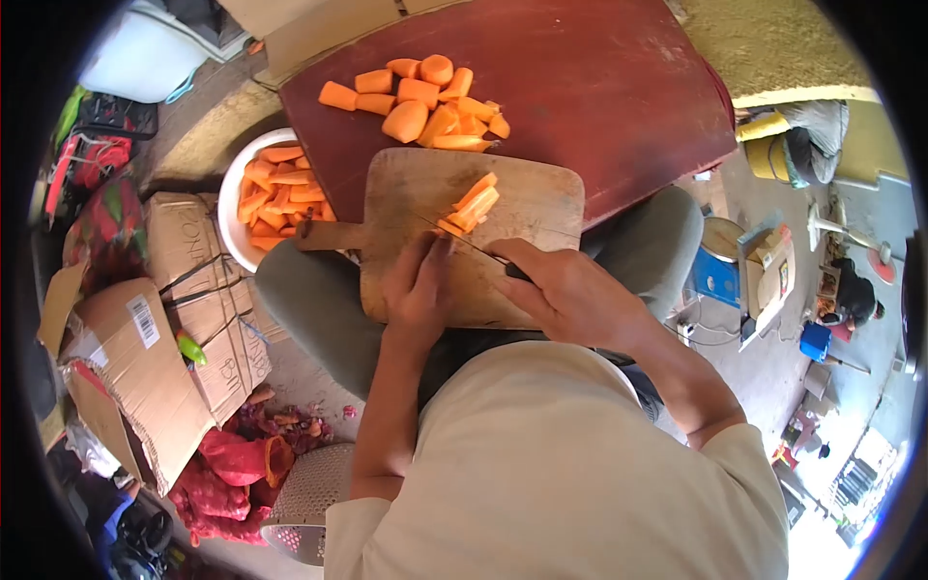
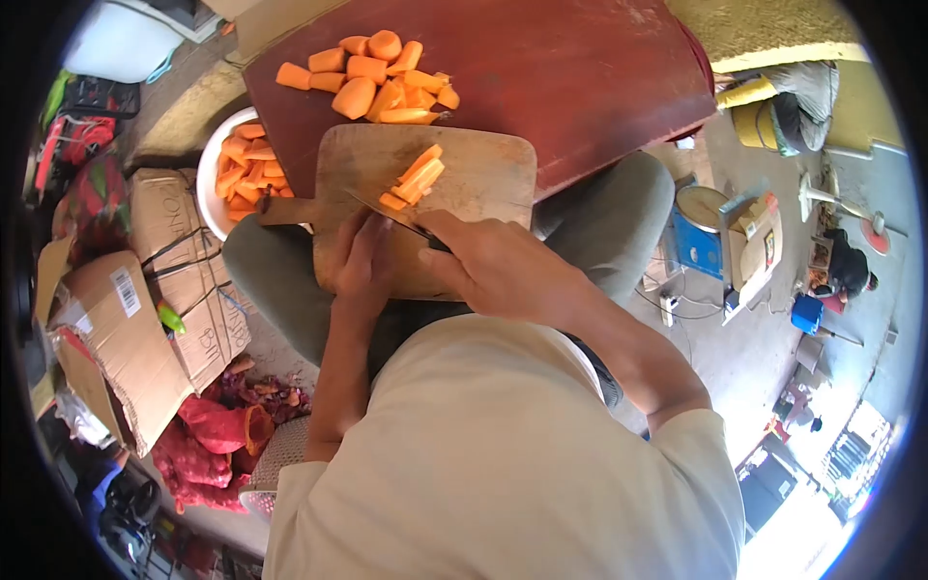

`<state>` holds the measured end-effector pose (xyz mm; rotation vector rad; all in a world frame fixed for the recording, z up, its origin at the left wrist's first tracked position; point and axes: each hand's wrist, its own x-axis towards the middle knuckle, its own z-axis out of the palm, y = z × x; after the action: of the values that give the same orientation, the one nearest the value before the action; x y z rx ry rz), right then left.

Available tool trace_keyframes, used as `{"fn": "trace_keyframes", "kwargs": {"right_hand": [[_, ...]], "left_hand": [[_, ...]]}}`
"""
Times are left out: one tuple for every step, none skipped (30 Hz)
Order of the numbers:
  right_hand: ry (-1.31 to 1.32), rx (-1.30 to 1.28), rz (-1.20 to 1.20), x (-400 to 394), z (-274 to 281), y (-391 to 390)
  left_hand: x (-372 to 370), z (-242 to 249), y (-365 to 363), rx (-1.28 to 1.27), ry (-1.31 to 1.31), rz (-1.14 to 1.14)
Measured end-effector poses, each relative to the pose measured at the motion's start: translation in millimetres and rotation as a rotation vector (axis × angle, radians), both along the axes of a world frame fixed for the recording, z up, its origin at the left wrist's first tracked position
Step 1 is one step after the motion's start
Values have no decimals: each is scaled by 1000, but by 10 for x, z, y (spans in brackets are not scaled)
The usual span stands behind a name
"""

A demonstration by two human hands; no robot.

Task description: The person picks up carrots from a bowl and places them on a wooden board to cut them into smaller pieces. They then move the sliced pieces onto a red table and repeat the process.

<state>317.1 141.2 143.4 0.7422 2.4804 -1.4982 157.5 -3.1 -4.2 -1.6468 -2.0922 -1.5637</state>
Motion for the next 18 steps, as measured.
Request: {"fn": "trace_keyframes", "kwargs": {"right_hand": [[10,1,4,8,22,-3],[15,5,4,25,43,-5],[16,11,2,49,57,-6],[10,23,4,80,49,-13],[3,35,5,113,22,-23],[-3,45,5,133,5,-28],[-5,41,8,136,0,-21],[-6,36,10,136,-8,-13],[-7,31,12,135,-13,-9],[-25,39,19,127,-3,-12],[-44,46,27,110,16,-24],[-62,52,34,93,24,-36],[-53,60,38,80,7,-42],[-44,69,43,72,-30,-46],[-35,77,46,63,-77,-55],[-75,118,60,33,-184,-60],[-113,160,76,-16,-340,-47],[-150,202,92,-55,-432,-22]], "left_hand": [[-9,-6,5,9,7,8],[-2,-23,18,21,10,13],[5,-31,29,34,8,16],[4,-27,33,33,13,21],[4,-19,34,31,17,26],[4,-17,32,28,21,31],[7,-21,32,30,22,33],[8,-27,33,31,23,35],[8,-27,36,34,24,37],[5,-15,33,24,30,33],[0,9,22,14,35,29],[-5,23,13,3,40,25],[-4,9,9,13,46,31],[2,-16,4,24,52,36],[6,-28,2,34,58,40],[2,-23,9,53,62,32],[-8,-15,27,73,67,25],[-17,-9,39,92,74,19]]}}
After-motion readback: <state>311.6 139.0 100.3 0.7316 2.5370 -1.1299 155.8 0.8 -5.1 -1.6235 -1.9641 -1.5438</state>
